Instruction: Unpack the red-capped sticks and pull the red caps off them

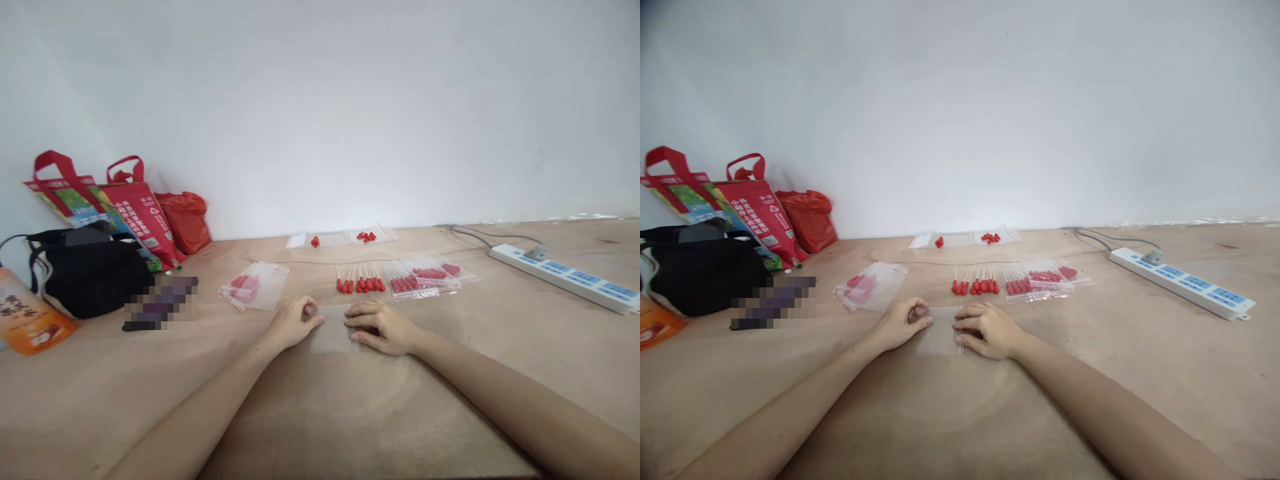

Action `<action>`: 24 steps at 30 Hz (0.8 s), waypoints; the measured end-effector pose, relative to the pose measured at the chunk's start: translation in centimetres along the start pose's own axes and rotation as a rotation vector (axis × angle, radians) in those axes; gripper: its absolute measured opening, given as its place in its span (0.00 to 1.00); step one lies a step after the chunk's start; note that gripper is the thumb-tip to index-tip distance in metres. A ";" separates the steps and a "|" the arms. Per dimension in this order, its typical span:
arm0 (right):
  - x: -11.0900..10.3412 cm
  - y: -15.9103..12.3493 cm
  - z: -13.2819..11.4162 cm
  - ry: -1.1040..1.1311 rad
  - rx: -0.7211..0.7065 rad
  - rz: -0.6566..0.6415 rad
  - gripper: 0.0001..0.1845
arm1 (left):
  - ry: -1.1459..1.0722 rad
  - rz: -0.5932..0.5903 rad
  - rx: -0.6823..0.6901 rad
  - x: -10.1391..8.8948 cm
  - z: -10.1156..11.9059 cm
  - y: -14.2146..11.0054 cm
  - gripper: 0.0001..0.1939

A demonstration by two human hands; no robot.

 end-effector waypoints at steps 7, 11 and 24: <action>-0.2 0.0 -0.3 -0.090 -0.013 0.035 0.15 | 0.037 -0.019 0.120 -1.0 0.2 -0.1 0.08; -0.2 -0.1 -0.2 -0.121 -0.028 0.049 0.14 | 0.033 -0.179 -0.009 -1.5 -0.1 0.0 0.11; -0.3 0.0 -0.2 -0.125 -0.008 0.045 0.12 | 0.442 0.475 -0.516 -6.2 -7.7 5.3 0.11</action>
Point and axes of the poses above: each hand's wrist, its own y-axis towards the middle knuckle, its own x-axis out of the palm, z = x × y, the point moved 2 cm from there along y, towards the middle knuckle, and after that the axes turned 9 degrees about -x, right-handed, at the moved point
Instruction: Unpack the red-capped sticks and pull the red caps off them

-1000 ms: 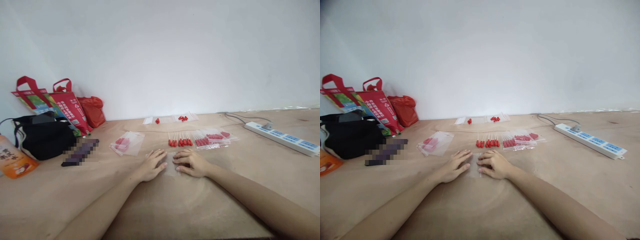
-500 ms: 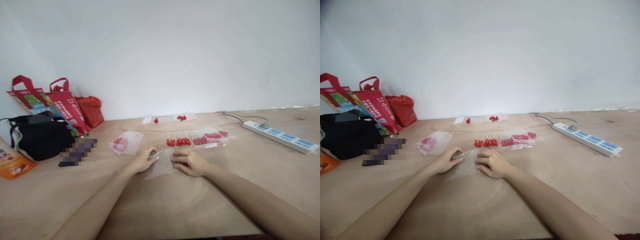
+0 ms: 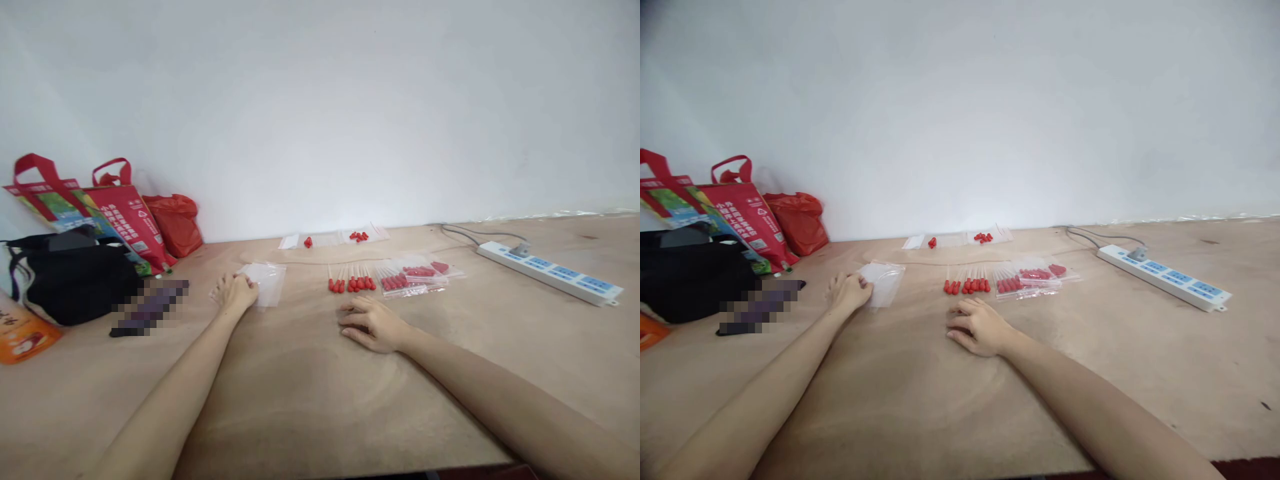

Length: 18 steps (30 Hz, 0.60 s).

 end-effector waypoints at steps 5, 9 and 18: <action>0.1 0.0 0.1 0.033 0.016 0.003 0.12 | -0.020 -0.035 0.085 0.9 0.3 0.2 0.10; 0.2 -0.1 0.1 0.044 0.023 0.003 0.12 | -0.052 -0.072 0.114 1.4 1.8 -0.5 0.14; 0.0 0.1 -0.1 0.056 0.025 -0.001 0.12 | -0.094 -0.065 -0.145 0.6 -1.4 2.4 0.22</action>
Point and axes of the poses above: each hand's wrist, its own y-axis towards the middle knuckle, its own x-axis out of the palm, z = x × y, the point moved 2 cm from there along y, towards the middle knuckle, and after that the axes turned 9 degrees about -x, right-handed, at the moved point
